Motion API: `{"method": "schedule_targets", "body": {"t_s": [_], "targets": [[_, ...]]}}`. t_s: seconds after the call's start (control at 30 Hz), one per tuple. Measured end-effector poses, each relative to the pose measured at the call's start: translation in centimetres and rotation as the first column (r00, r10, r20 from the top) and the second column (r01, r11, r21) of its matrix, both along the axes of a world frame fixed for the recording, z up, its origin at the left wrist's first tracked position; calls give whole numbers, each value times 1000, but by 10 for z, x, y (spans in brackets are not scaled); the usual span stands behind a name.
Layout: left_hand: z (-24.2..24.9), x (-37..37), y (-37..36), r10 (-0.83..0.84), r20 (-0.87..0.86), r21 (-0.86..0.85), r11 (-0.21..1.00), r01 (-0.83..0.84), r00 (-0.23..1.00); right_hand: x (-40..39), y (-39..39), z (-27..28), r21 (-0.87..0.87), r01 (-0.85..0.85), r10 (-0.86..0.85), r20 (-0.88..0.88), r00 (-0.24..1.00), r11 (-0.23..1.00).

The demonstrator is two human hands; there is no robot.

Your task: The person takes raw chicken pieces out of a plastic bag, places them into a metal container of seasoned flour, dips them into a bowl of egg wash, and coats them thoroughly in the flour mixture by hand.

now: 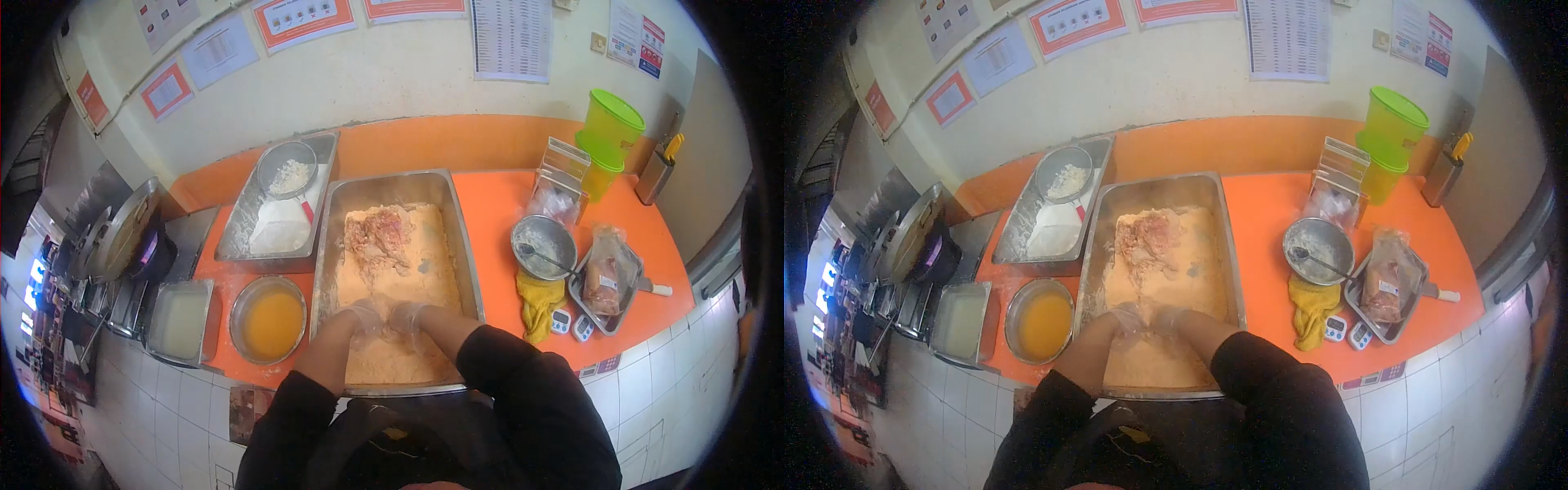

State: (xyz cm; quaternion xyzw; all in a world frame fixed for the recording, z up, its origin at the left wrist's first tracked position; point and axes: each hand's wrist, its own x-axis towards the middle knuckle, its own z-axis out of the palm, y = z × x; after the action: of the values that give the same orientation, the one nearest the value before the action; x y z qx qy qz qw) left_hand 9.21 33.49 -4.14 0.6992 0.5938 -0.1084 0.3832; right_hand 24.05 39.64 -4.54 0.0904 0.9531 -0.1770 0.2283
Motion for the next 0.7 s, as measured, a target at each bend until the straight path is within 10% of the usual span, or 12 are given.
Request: {"method": "schedule_targets", "body": {"t_s": [0.2, 0.3, 0.4, 0.47, 0.6, 0.7], "targets": [[31, 13, -7, -141, -245, 409, 882, 234, 959, 7, -22, 36, -56, 398, -402, -180, 898, 916], [36, 17, 0, 136, -123, 313, 945, -92, 983, 0, -14, 31, -62, 447, -451, -97, 887, 892], [67, 24, -14, 93, -77, 365, 929, -59, 993, -2, -6, 11, -101, 568, -577, -129, 807, 817], [-1, 3, 7, 6, -115, 245, 969, 23, 993, 11, 7, 24, -230, 438, -472, -116, 874, 869], [7, 20, -4, 459, -6, -86, 885, -458, 888, 12, 1, 25, -282, 463, -503, -90, 859, 840], [18, 18, 5, 170, -148, -132, 973, -190, 974, 6, -1, 19, -145, 467, -480, -66, 875, 872]]}}
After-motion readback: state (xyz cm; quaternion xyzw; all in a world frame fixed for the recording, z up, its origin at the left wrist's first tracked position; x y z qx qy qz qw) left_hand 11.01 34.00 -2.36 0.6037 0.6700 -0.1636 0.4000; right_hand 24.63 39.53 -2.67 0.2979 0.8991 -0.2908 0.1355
